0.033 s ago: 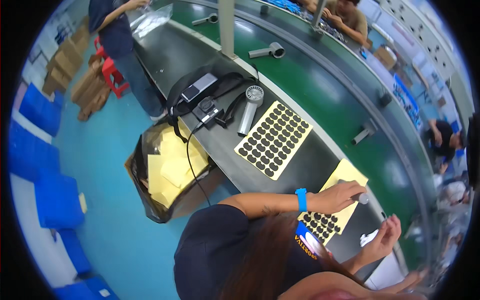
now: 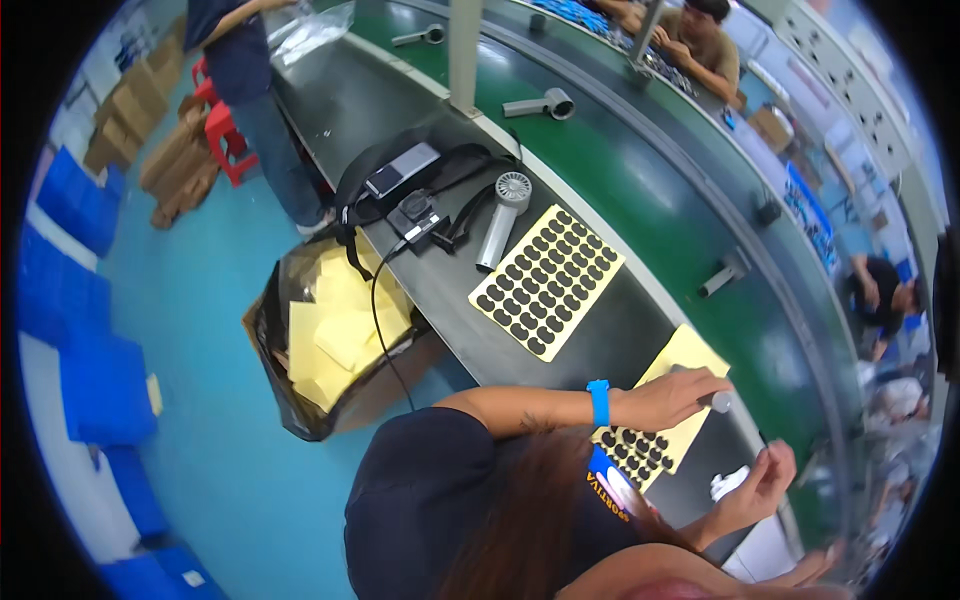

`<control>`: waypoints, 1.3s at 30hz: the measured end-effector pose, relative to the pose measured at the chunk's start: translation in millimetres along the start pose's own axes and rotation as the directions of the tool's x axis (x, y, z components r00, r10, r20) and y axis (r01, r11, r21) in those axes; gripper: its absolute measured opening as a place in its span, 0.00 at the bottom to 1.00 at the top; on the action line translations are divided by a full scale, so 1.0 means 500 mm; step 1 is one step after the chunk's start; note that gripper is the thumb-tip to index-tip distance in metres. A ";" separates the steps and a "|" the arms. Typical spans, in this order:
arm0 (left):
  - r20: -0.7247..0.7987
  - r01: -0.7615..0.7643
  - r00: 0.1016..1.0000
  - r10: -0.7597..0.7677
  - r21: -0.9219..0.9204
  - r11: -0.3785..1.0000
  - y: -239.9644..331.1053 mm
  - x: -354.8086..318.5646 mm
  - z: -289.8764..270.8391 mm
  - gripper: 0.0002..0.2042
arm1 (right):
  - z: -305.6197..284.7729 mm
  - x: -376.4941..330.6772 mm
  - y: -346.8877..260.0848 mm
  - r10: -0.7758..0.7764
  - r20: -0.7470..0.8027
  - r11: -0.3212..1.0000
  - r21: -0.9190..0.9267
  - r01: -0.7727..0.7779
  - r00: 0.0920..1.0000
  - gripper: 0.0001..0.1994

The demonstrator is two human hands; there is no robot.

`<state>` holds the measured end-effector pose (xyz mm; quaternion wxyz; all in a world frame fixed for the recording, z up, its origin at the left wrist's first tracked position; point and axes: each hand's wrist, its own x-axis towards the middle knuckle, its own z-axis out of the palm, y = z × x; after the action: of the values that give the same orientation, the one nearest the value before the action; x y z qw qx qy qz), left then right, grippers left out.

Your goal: Peeling small circular stickers from a sheet and applying them to cylindrical metal components before placing them in a tray.

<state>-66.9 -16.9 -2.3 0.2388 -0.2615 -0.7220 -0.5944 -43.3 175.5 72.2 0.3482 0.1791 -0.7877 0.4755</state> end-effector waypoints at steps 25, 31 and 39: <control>0.110 0.042 0.993 -0.042 0.002 0.999 0.012 0.015 -0.033 0.18 | 0.014 -0.043 -0.049 0.268 0.150 0.947 0.140 -0.289 0.952 0.04; 0.201 -0.039 0.980 0.006 0.159 0.987 0.019 0.049 -0.027 0.19 | 0.034 -0.037 -0.032 0.385 0.219 0.875 0.223 -0.430 0.896 0.09; 0.263 0.262 0.933 -0.244 -0.035 0.965 0.043 0.035 -0.025 0.20 | 0.045 -0.025 -0.013 0.431 0.310 0.750 0.400 -0.528 0.847 0.20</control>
<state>-65.4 -24.2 26.9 0.0557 -0.2494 -0.7534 -0.6059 -39.1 151.9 60.7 0.0793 0.0955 -0.6981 0.7052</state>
